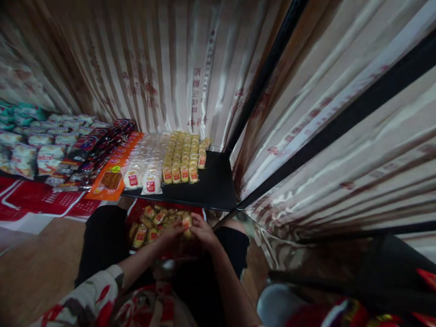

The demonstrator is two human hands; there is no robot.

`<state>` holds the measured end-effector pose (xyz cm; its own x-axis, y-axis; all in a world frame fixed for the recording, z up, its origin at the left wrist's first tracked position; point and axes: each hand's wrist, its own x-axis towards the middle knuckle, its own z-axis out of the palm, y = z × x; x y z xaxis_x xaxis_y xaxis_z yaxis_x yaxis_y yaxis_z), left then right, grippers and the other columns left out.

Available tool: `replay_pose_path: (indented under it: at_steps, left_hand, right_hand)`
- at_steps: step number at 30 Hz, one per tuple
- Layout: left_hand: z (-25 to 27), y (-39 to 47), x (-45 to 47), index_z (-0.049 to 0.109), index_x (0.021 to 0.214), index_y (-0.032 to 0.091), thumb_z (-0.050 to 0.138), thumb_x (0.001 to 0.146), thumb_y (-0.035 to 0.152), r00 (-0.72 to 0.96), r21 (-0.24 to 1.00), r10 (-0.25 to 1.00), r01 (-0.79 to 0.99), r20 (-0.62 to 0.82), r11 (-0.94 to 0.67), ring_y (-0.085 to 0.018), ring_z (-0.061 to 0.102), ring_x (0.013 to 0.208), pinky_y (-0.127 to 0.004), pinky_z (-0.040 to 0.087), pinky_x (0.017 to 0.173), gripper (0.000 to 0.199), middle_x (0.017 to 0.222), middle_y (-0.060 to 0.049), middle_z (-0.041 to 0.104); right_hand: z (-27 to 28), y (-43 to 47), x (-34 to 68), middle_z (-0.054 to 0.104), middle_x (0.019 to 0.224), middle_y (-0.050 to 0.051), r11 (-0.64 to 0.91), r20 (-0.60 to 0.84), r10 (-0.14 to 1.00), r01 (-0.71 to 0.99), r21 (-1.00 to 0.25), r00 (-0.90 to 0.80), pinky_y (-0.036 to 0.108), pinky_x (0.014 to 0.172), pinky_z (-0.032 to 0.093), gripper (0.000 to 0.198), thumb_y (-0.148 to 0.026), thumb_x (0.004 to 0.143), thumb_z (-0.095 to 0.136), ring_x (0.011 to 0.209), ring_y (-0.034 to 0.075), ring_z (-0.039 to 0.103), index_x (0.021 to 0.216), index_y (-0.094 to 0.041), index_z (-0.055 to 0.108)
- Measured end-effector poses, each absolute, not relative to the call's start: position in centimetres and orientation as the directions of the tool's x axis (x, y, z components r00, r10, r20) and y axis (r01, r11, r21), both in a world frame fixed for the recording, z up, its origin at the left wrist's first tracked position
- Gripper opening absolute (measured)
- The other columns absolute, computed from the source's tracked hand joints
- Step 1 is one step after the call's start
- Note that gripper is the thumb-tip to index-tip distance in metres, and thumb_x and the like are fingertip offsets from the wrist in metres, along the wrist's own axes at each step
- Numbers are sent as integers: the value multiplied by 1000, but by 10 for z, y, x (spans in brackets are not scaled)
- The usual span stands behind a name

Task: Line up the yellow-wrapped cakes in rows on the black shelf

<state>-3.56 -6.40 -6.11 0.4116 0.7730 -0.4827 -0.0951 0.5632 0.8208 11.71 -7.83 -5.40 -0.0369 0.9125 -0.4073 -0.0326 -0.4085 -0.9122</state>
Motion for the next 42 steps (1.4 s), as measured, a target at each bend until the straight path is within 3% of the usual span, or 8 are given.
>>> replay_pose_path:
  at_steps: [3, 6, 12, 21, 25, 30, 36, 42]
  left_hand:
    - [-51, -58, -37, 59, 100, 15, 70, 65, 27, 368, 837, 804, -109, -467, 536, -16, 61, 70, -24, 47, 60, 39, 79, -3, 65]
    - [-43, -51, -35, 59, 103, 14, 69, 63, 19, 306, 864, 844, -112, -440, 491, -14, 60, 65, -21, 45, 56, 41, 74, -1, 65]
    - [-26, -42, -25, 59, 101, 15, 61, 66, 6, 219, 931, 920, -98, -325, 352, -12, 63, 74, -19, 48, 65, 37, 82, -2, 68]
    - [11, -30, -7, 54, 115, 20, 57, 76, 11, 186, 964, 975, 255, -122, 73, -11, 62, 72, -24, 51, 70, 40, 98, -2, 68]
    - [22, -22, 11, 55, 114, 18, 51, 80, 10, 169, 935, 985, 352, -20, -42, -15, 63, 90, -29, 51, 82, 35, 107, -6, 65]
    - [26, -13, 33, 59, 109, 16, 46, 78, 6, 124, 848, 972, 475, 201, -236, -21, 54, 111, -37, 41, 101, 35, 114, -9, 62]
    - [32, 5, 62, 54, 123, 14, 41, 85, 14, 216, 904, 972, 392, 91, -171, -20, 47, 125, -36, 34, 109, 40, 135, -11, 51]
    - [38, 30, 84, 48, 133, 16, 46, 87, 23, 214, 967, 975, 257, -56, -1, -20, 33, 136, -35, 21, 115, 47, 145, -9, 40]
  right_hand:
    - [-40, -79, 114, 68, 93, 2, -390, -402, 916, -209, -897, 15, 27, 69, 49, 57, -21, 56, 66, 81, 17, 65, 112, -23, 55]
    - [-25, -77, 110, 68, 99, 3, -336, -352, 936, -259, -905, 13, 28, 72, 49, 54, -20, 57, 65, 83, 17, 65, 110, -24, 56]
    - [-10, -69, 107, 67, 105, 5, -243, -257, 966, -225, -944, 34, 32, 76, 50, 49, -24, 59, 69, 86, 19, 66, 106, -24, 57]
    - [4, -49, 122, 72, 87, 5, -133, -155, 965, -111, -985, 214, 34, 77, 53, 38, -37, 61, 71, 82, 20, 67, 95, -21, 62]
    - [7, -33, 137, 72, 85, 4, -90, -109, 952, -77, -993, 285, 33, 74, 53, 39, -37, 61, 71, 77, 19, 67, 95, -21, 62]
    - [6, -4, 155, 71, 85, 4, -11, -22, 902, -29, -1000, 431, 32, 74, 54, 38, -36, 61, 69, 78, 19, 67, 96, -20, 62]
    - [5, 39, 176, 71, 87, 5, 19, 91, 844, 140, -990, 528, 33, 78, 53, 35, -34, 67, 63, 78, 18, 65, 99, -19, 63]
    - [-1, 80, 185, 70, 88, 4, 22, 115, 868, 193, -981, 482, 34, 78, 53, 36, -34, 67, 61, 78, 19, 65, 100, -20, 64]
